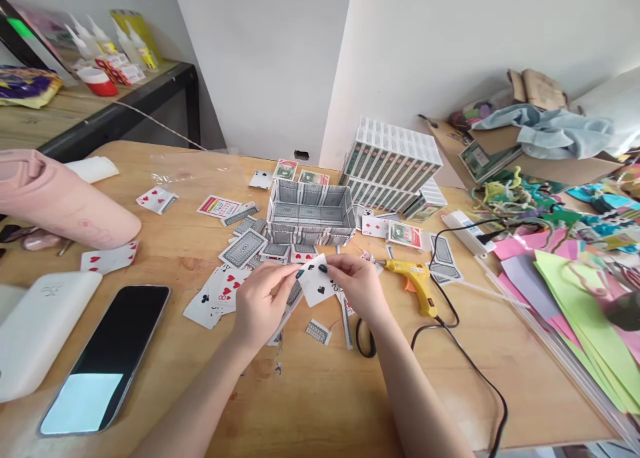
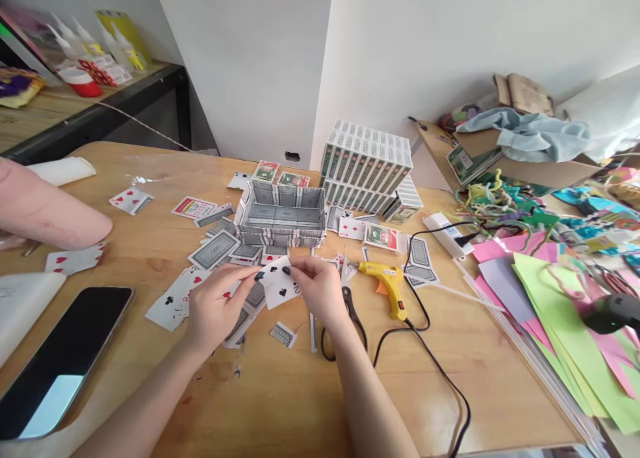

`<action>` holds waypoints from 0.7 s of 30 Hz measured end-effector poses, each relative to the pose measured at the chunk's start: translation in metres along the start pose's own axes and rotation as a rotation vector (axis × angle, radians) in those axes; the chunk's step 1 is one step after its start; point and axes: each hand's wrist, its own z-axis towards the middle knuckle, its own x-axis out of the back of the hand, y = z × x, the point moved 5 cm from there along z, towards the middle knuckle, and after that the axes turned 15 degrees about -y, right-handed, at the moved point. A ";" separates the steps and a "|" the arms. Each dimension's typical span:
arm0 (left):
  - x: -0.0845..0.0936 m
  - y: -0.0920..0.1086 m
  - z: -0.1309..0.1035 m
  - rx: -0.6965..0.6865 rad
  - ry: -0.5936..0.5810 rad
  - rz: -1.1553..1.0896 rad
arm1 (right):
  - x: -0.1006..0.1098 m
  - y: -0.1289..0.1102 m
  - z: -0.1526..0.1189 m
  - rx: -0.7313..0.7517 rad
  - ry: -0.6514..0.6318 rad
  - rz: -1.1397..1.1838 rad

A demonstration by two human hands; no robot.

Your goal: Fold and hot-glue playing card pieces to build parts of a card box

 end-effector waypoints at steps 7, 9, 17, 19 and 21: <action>-0.011 -0.020 -0.005 0.319 -0.392 0.307 | 0.029 -0.001 0.001 0.086 0.276 -0.050; -0.016 -0.020 -0.007 0.293 -0.466 0.387 | 0.034 -0.004 0.003 0.090 0.283 -0.051; -0.022 -0.021 -0.005 0.242 -0.440 0.328 | 0.035 -0.034 0.017 0.159 0.165 0.056; -0.021 -0.024 -0.005 0.250 -0.418 0.305 | 0.034 -0.045 0.019 0.175 0.126 0.064; -0.020 -0.026 -0.005 0.277 -0.421 0.300 | 0.034 -0.055 0.020 0.185 0.100 0.064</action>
